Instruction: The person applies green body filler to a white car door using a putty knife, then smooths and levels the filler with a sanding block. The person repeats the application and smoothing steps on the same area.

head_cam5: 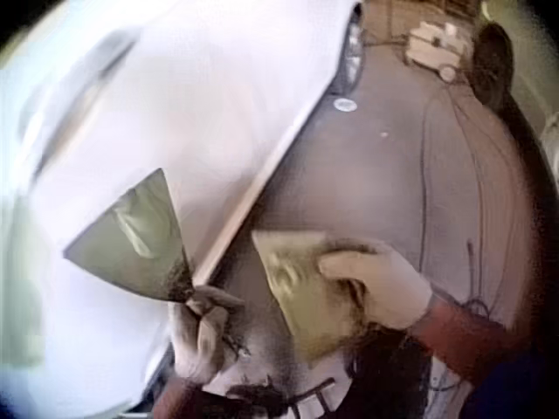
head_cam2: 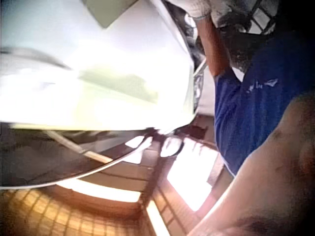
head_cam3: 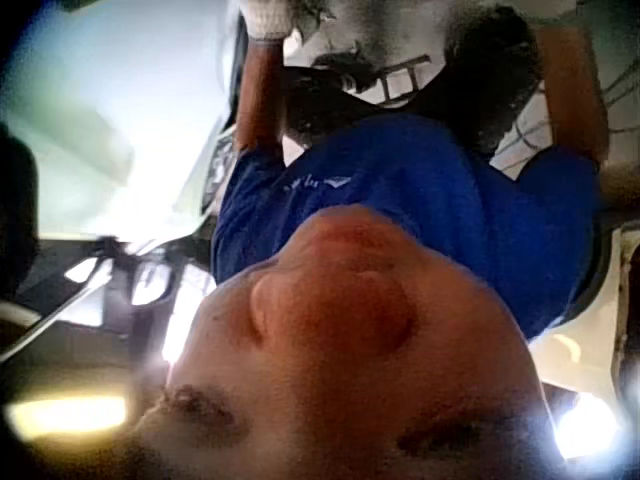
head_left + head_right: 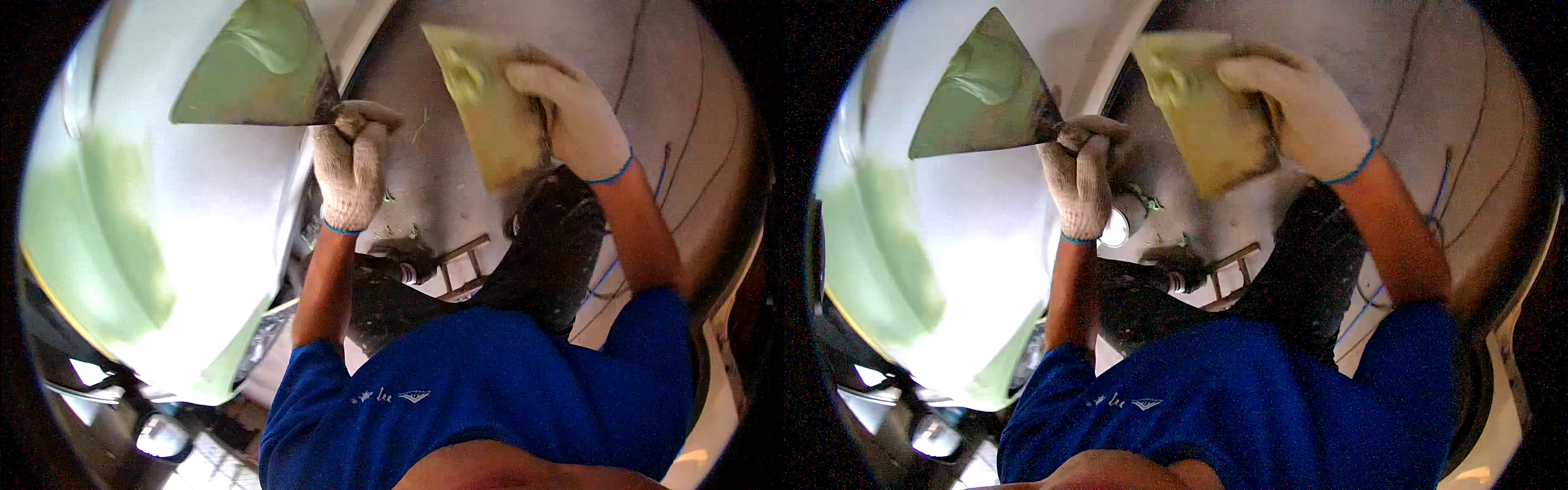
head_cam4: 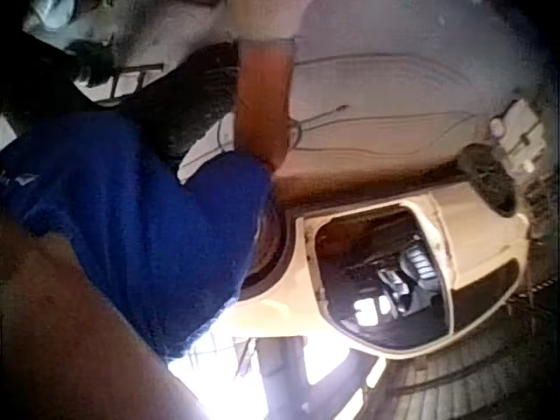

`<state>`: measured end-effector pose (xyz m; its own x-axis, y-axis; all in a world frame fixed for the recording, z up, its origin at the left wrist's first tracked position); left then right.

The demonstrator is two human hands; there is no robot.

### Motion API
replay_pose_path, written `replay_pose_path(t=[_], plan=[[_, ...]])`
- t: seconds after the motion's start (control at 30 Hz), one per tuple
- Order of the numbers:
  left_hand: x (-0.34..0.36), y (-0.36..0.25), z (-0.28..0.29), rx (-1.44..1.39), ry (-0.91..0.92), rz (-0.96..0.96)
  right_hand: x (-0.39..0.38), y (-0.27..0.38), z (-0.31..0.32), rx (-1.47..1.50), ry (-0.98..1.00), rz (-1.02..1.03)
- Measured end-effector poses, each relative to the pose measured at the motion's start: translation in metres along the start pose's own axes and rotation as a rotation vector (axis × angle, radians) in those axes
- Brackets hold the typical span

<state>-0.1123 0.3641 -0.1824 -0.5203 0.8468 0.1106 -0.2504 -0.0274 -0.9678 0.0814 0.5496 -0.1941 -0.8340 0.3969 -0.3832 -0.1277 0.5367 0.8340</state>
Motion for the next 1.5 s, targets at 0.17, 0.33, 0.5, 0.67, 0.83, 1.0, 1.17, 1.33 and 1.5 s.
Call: replay_pose_path(t=[0.17,0.33,0.5,0.67,0.83,1.0,1.17,1.33,1.5], plan=[[0.125,-0.089,-0.084,0.588,0.107,-0.475,-0.033,0.155,0.031,-0.244,-0.449,0.540],[0.201,-0.173,-0.207,0.515,0.346,-0.334,-0.104,0.292,0.119,0.885,-0.441,0.118],[0.245,-0.218,-0.314,0.529,0.487,-0.324,-0.133,0.370,0.225,0.868,-0.574,0.152],[0.277,-0.233,-0.377,0.746,0.818,-0.235,-0.134,0.475,0.331,0.845,-0.693,0.238],[0.375,-0.271,-0.471,0.150,0.612,0.656,-0.116,0.565,0.508,0.300,-0.973,0.276],[0.578,-0.267,-0.530,0.150,0.599,0.511,-0.115,0.639,0.637,0.334,-1.041,0.255],[0.805,-0.328,-0.639,0.524,0.687,0.448,-0.078,0.740,0.769,0.726,-1.074,0.280],[0.971,-0.295,-0.714,0.763,0.676,0.471,0.043,0.813,0.955,0.496,-0.935,0.156],[1.094,-0.309,-0.786,0.555,0.466,0.586,0.202,1.023,1.078,0.423,-0.721,0.091]])
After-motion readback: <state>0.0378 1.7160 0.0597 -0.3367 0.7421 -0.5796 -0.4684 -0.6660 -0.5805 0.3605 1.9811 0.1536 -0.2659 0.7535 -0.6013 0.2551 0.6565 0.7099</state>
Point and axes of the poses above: each hand's wrist, its own x-axis towards the middle knuckle, its own z-axis out of the back of the hand, y = z × x, the point moved 3 cm from there along x, towards the middle knuckle, and after that the axes turned 7 degrees about -z, right-handed, at the moved point
